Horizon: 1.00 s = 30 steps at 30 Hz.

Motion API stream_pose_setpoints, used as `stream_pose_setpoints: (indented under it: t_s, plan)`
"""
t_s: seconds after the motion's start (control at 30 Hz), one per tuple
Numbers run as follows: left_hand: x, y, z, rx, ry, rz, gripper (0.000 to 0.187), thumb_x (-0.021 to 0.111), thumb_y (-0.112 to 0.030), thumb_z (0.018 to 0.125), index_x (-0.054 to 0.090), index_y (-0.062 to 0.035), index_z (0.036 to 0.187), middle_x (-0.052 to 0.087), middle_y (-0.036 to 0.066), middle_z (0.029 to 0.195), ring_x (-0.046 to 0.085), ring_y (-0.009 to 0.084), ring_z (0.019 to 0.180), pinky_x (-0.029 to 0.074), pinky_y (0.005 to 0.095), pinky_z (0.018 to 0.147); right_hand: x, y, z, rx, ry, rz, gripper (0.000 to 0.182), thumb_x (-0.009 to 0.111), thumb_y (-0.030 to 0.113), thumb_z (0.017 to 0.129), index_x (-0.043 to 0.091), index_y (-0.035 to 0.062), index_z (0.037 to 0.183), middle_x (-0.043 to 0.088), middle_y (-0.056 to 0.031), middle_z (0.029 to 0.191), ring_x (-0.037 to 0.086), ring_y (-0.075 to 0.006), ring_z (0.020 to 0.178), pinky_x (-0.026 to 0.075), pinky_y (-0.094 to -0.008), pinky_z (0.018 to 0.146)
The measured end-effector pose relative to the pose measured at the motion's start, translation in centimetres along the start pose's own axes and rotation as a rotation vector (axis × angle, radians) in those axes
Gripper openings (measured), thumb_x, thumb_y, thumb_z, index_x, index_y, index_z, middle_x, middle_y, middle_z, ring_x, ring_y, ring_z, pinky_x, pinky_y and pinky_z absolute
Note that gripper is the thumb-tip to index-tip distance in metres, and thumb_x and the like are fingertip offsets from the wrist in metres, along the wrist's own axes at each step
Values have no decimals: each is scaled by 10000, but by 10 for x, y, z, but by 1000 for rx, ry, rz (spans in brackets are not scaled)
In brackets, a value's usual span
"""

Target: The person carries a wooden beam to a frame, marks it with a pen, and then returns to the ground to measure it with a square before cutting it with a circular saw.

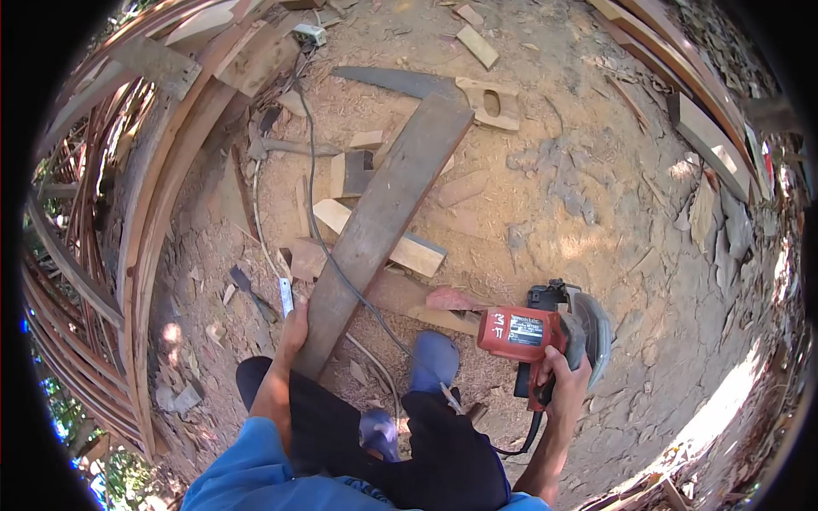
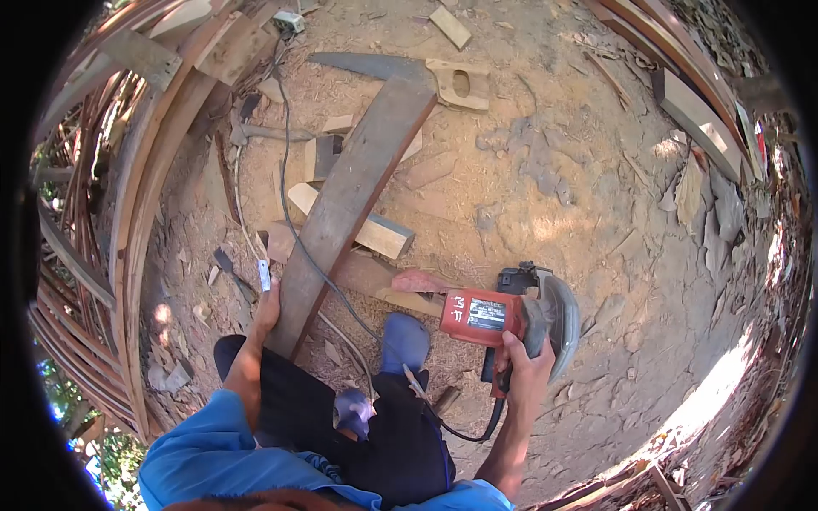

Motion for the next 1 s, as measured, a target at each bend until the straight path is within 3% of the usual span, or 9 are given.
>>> stream_pose_setpoints:
  t_s: [0.13,0.27,0.4,0.57,0.67,0.7,0.8,0.87,1.0]
  plan:
    - [4,11,22,4,-36,94,833,252,-623,998,601,107,1197,619,355,1146,537,435,1231,401,418,1014,-6,-1,7,-1,19,-4,227,668,141,854,574,-4,1000,533,-18,606,491,-98,476,391,-251,461]
    - [-6,-94,-19,96,35,-26,848,231,-627,1000,629,112,1118,638,343,1082,569,462,1148,408,454,964,-6,5,9,17,7,-6,188,665,153,858,577,4,932,522,-11,587,489,-97,472,387,-248,459]
    - [15,-89,7,117,-12,130,869,250,-649,990,654,118,1059,627,365,1083,571,493,1112,404,486,961,-5,5,12,-4,7,-9,171,659,154,864,574,9,890,517,-9,582,487,-96,465,384,-245,455]
    - [35,-81,14,153,21,-20,880,284,-659,977,626,137,1131,596,396,1128,534,506,1180,392,483,1020,-9,4,13,8,-13,14,152,648,143,875,571,12,869,524,-9,581,485,-93,456,382,-243,448]
    - [32,-80,6,49,76,127,741,239,-512,1044,617,121,1117,629,341,1125,573,441,1153,415,455,981,-6,4,14,21,-1,20,138,648,131,878,573,17,864,528,-8,580,488,-93,458,383,-246,445]
    - [25,-81,6,125,-60,14,758,402,-589,978,618,119,1145,609,360,1145,549,494,1140,406,476,1013,-4,6,13,20,-8,-1,141,660,133,878,574,21,864,529,-7,581,493,-93,459,384,-248,441]
    - [-17,-174,-38,530,-341,23,583,584,-454,930,595,54,1215,586,272,1249,520,438,1207,392,470,1042,3,11,11,-19,25,-100,170,661,176,888,583,33,841,519,-9,601,498,-111,458,390,-261,426]
    - [-10,-240,-64,838,-175,220,581,710,-394,838,568,-57,1289,502,185,1377,423,368,1327,356,480,1087,9,12,8,-26,34,-138,171,666,179,889,589,28,865,520,-7,603,500,-110,464,393,-261,432]
    - [30,-290,-97,1265,-42,460,534,718,-489,789,649,-126,1174,446,157,1437,336,344,1391,314,496,1123,2,12,-1,-47,-38,-161,168,670,154,895,578,14,908,523,-8,580,489,-91,458,381,-247,432]
Point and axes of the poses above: each hand's wrist, its own z-axis towards the middle knuckle, its own x-axis out of the palm, y = z × x, the point moved 9 cm from there along z, towards the middle knuckle
